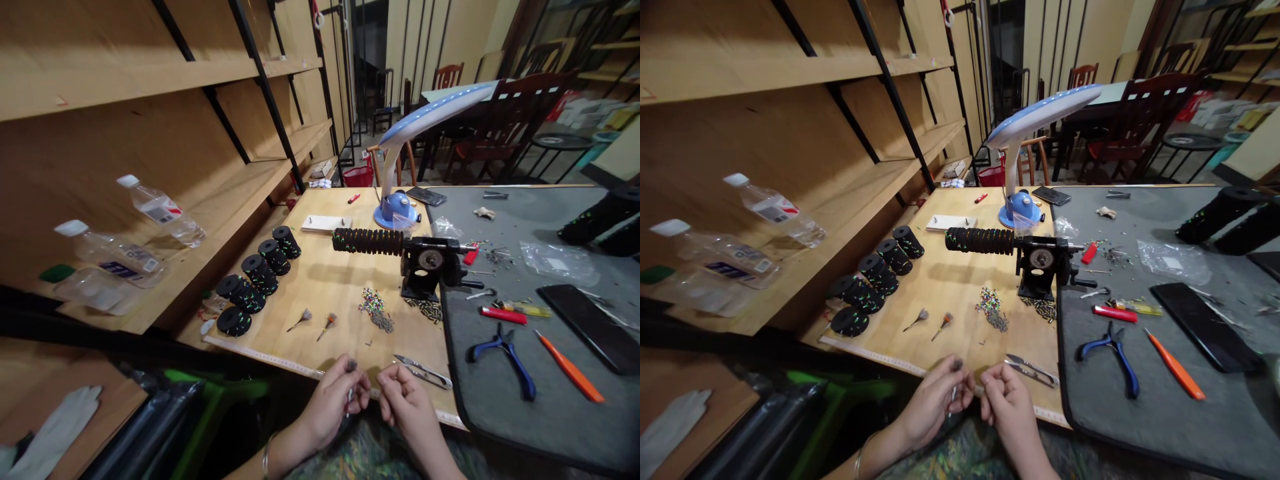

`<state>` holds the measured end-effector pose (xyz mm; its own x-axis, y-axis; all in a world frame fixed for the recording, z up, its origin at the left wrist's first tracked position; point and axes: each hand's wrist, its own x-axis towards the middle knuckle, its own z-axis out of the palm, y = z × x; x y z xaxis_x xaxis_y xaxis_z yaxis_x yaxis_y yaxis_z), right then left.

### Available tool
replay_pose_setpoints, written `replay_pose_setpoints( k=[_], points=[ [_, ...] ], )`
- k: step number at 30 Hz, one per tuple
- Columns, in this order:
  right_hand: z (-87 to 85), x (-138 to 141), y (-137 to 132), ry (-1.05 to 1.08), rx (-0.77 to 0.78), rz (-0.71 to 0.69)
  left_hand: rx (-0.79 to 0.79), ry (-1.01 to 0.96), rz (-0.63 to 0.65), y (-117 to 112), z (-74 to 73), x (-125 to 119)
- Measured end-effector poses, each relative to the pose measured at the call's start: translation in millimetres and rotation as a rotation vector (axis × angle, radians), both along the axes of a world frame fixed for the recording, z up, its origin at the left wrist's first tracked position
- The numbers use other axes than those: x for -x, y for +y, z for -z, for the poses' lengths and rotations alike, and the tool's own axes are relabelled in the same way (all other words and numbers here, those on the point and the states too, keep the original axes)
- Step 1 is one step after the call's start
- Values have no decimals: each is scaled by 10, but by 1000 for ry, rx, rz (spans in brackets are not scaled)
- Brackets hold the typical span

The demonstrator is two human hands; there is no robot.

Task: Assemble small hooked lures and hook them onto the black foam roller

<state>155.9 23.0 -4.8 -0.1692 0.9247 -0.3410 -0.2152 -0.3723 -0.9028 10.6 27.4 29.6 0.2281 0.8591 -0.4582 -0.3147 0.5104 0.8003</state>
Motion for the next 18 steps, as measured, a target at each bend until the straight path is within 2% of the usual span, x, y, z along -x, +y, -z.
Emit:
replay_pose_setpoints(
  k=[9, 13, 18],
  points=[
    [-77, -7, -16, -23, 30, 17, 55, 123, 40, -60, 66, -40],
    [-67, 6, -29, -42, 55, -35, 10, 173, 76, -75, 111, -50],
    [-39, 15, -37, -32, 72, -49, -42, 255, 111, -72, 80, -63]
  ],
)
